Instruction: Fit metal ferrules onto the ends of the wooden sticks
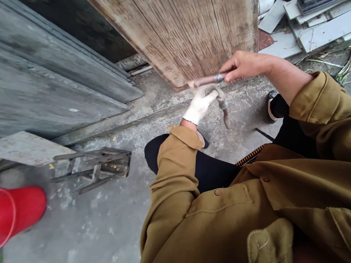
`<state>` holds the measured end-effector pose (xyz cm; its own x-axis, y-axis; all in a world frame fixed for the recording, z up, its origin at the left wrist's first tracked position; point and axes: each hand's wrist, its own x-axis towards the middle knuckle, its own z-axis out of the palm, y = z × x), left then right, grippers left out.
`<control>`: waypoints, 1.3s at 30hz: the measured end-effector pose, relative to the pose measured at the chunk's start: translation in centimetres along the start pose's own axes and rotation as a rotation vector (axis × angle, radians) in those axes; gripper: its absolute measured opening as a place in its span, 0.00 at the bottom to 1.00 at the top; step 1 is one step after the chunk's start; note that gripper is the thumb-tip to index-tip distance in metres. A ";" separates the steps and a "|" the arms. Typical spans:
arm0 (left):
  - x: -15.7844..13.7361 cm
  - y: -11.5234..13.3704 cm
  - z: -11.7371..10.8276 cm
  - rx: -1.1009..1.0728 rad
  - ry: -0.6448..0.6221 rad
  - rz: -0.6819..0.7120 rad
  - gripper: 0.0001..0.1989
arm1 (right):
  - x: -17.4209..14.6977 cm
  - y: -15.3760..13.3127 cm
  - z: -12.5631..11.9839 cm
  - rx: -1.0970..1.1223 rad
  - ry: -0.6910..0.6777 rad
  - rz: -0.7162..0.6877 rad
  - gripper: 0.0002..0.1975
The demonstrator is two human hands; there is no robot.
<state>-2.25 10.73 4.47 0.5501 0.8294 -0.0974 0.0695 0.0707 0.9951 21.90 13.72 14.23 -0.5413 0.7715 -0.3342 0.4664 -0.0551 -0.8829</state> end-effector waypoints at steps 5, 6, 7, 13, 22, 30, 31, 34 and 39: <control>0.3 0.5 0.2 0.069 -0.039 0.026 0.12 | 1.6 1.2 1.6 -0.168 0.341 -0.048 0.11; 0.3 0.6 0.1 0.130 -0.063 0.016 0.10 | 1.9 1.5 2.0 -0.272 0.371 -0.042 0.09; 0.3 0.7 0.0 0.209 -0.083 0.007 0.09 | 2.1 1.6 2.3 -0.387 0.388 -0.025 0.06; 0.4 0.2 0.1 0.600 -0.124 0.040 0.07 | 1.5 0.4 3.4 -0.778 -0.105 0.322 0.10; 0.5 -0.2 0.6 -0.058 0.003 0.044 0.14 | 0.9 0.9 0.0 0.156 -0.383 0.100 0.19; -0.1 -1.4 0.8 -0.195 -0.063 0.061 0.34 | 0.7 0.6 1.5 0.443 0.074 -0.227 0.21; -0.1 -1.5 1.0 -0.215 -0.036 0.068 0.36 | 1.0 0.6 1.8 0.483 0.137 -0.230 0.21; 0.1 -2.0 1.6 -0.257 0.078 0.105 0.39 | 2.0 1.0 2.6 0.601 0.250 -0.288 0.23; 0.8 -2.6 1.7 -0.303 0.393 0.147 0.30 | 3.2 2.0 2.3 0.735 0.260 -0.388 0.28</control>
<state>-0.61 10.28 1.78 0.1782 0.9840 0.0003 -0.2608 0.0469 0.9643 19.51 14.61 10.60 -0.3500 0.9358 0.0411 -0.3361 -0.0845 -0.9380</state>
